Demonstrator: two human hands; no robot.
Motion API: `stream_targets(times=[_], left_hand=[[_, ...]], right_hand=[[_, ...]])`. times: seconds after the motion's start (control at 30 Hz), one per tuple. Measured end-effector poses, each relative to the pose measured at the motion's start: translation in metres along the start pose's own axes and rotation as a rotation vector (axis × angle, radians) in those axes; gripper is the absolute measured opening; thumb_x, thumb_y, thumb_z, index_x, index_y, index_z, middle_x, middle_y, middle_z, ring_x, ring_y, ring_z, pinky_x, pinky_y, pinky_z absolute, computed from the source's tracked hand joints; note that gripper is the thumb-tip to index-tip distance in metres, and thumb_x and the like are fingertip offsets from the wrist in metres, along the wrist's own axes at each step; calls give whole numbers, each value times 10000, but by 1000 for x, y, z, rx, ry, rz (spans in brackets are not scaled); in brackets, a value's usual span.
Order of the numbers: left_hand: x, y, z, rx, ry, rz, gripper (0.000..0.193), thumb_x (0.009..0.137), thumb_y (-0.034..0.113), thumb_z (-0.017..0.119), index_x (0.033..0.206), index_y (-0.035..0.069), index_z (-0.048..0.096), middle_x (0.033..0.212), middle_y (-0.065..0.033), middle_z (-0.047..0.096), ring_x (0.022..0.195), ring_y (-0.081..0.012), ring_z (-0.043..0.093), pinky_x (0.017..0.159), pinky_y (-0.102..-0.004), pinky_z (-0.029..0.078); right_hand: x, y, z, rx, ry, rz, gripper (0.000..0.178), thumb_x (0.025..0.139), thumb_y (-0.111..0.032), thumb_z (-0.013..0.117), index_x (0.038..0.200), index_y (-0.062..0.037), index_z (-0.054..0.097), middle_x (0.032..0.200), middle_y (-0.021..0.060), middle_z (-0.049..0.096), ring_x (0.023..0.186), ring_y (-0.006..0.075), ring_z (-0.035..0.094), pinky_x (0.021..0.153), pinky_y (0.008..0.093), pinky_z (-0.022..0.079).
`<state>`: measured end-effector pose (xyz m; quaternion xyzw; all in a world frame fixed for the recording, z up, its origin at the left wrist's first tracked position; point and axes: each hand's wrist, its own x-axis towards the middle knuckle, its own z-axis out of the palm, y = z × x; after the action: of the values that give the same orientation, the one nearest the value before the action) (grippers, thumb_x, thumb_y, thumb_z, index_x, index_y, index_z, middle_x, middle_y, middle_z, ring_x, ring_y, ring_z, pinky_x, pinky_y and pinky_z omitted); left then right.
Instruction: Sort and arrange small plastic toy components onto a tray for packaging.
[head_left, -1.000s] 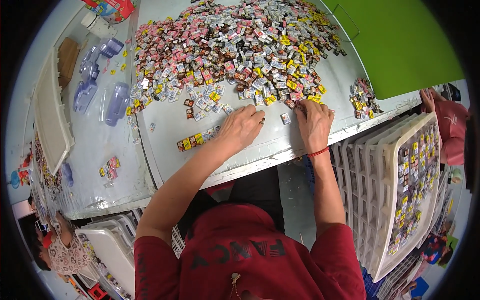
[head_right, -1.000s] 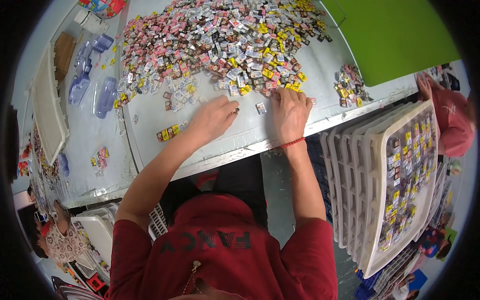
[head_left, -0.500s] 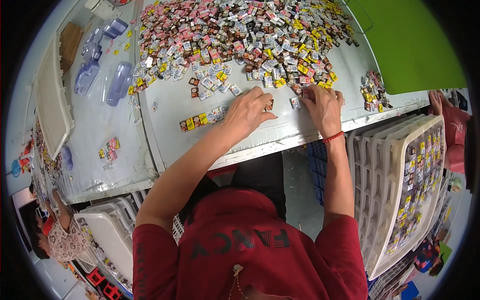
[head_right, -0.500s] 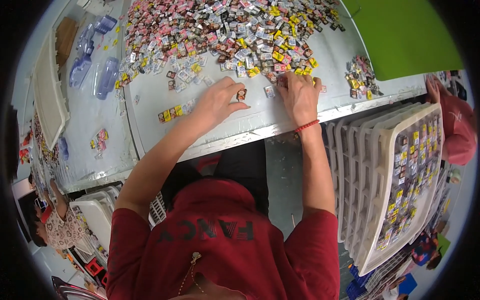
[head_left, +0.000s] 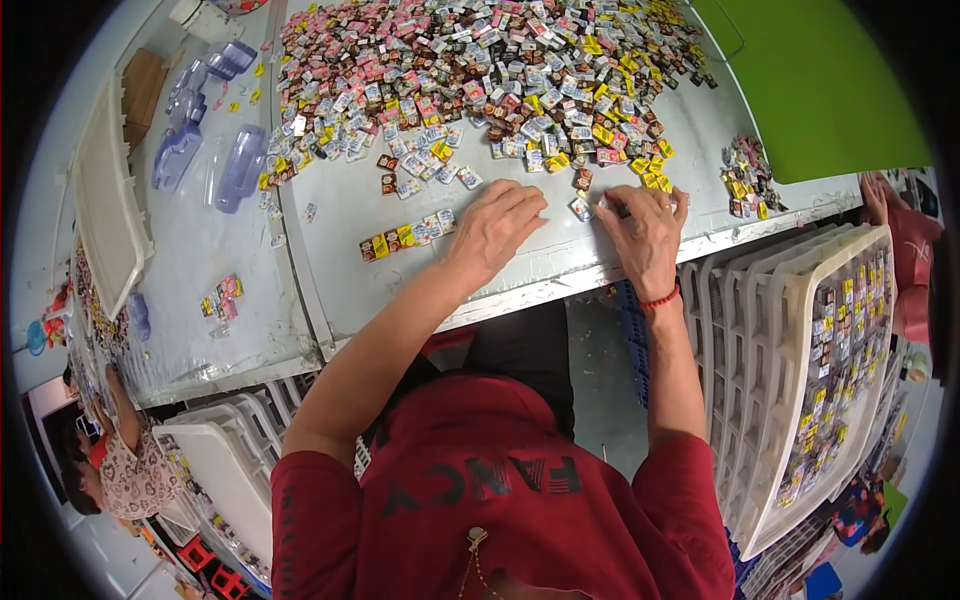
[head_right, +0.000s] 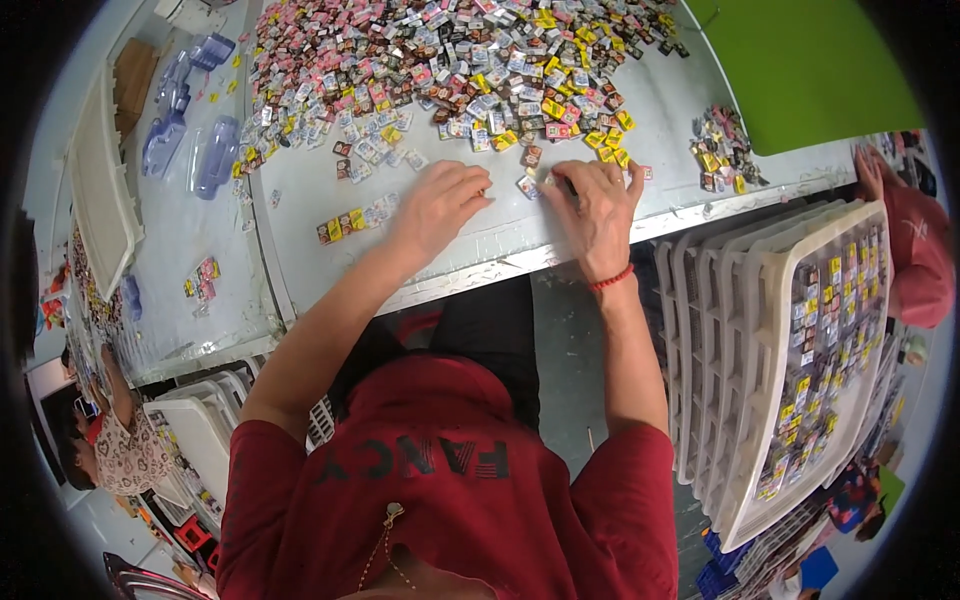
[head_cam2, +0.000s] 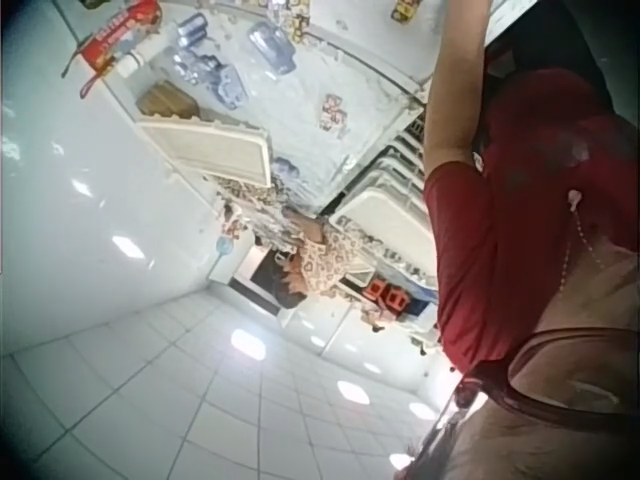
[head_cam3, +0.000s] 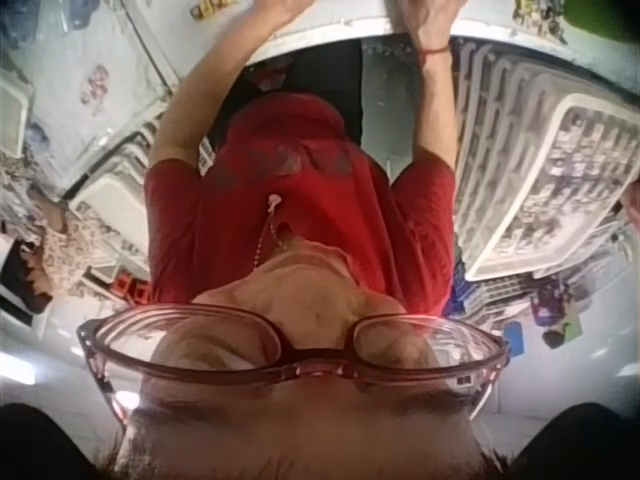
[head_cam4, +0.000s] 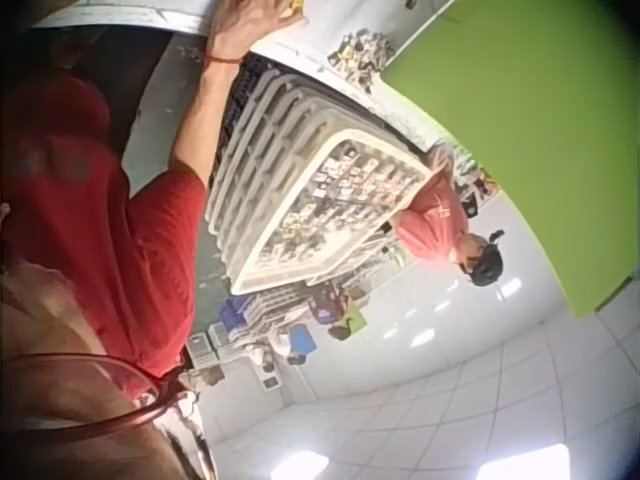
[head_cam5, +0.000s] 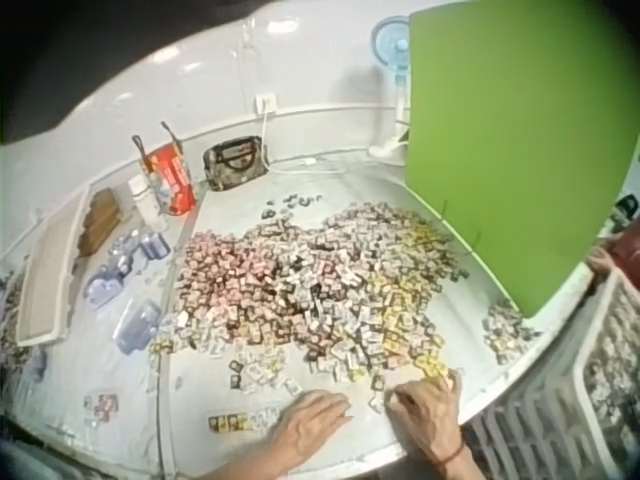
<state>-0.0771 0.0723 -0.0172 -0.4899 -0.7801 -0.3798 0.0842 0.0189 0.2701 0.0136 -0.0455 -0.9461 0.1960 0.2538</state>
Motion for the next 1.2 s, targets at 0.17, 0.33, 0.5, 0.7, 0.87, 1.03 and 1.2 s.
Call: stream_targets(times=[0.17,0.33,0.5,0.7,0.87,1.03,1.2], left_hand=[[7,9,6,-9,16,-55,229,739,114,740,931,36,643,935,-72,653,869,-266,594,746,-332,498],[17,16,21,-67,36,-50,293,707,103,756,957,28,622,961,-83,630,894,-274,589,774,-346,496],[17,20,22,-53,1,-26,402,673,80,772,1029,17,597,1041,-106,602,949,-291,578,830,-363,492],[19,18,25,-15,66,-92,413,729,131,757,1090,31,583,1048,-114,614,975,-307,566,830,-383,471],[15,22,9,-32,6,-64,408,744,69,726,1116,13,570,1001,-112,623,948,-291,586,836,-372,488],[7,52,-14,-192,64,-91,491,773,45,718,1218,27,512,1051,-118,640,946,-283,616,817,-360,509],[8,60,-22,-196,130,8,541,775,-21,713,1259,-1,471,1043,-135,656,912,-272,644,799,-333,525]], right_hand=[[-20,-5,-1,-7,-36,46,226,729,-153,763,926,-96,667,921,22,688,892,202,602,1008,462,294],[-18,-3,5,-35,-12,25,243,729,-154,761,946,-94,669,988,32,689,917,204,604,998,462,303],[-23,7,5,-17,-19,-27,301,730,-157,763,1008,-101,664,1041,40,677,945,213,600,989,462,318],[-29,2,1,20,-38,67,383,783,-176,753,1134,-90,627,1051,54,666,1030,243,585,1012,465,320],[-34,-5,-6,18,53,100,339,840,-123,715,1155,-51,614,1040,57,667,955,195,611,943,355,405],[-34,-42,-9,1229,-169,703,295,944,-122,610,1207,11,594,1030,23,655,910,62,582,796,216,474],[-30,-54,-9,1471,-306,720,262,943,-63,597,1184,40,594,957,9,646,863,41,567,747,174,447]])
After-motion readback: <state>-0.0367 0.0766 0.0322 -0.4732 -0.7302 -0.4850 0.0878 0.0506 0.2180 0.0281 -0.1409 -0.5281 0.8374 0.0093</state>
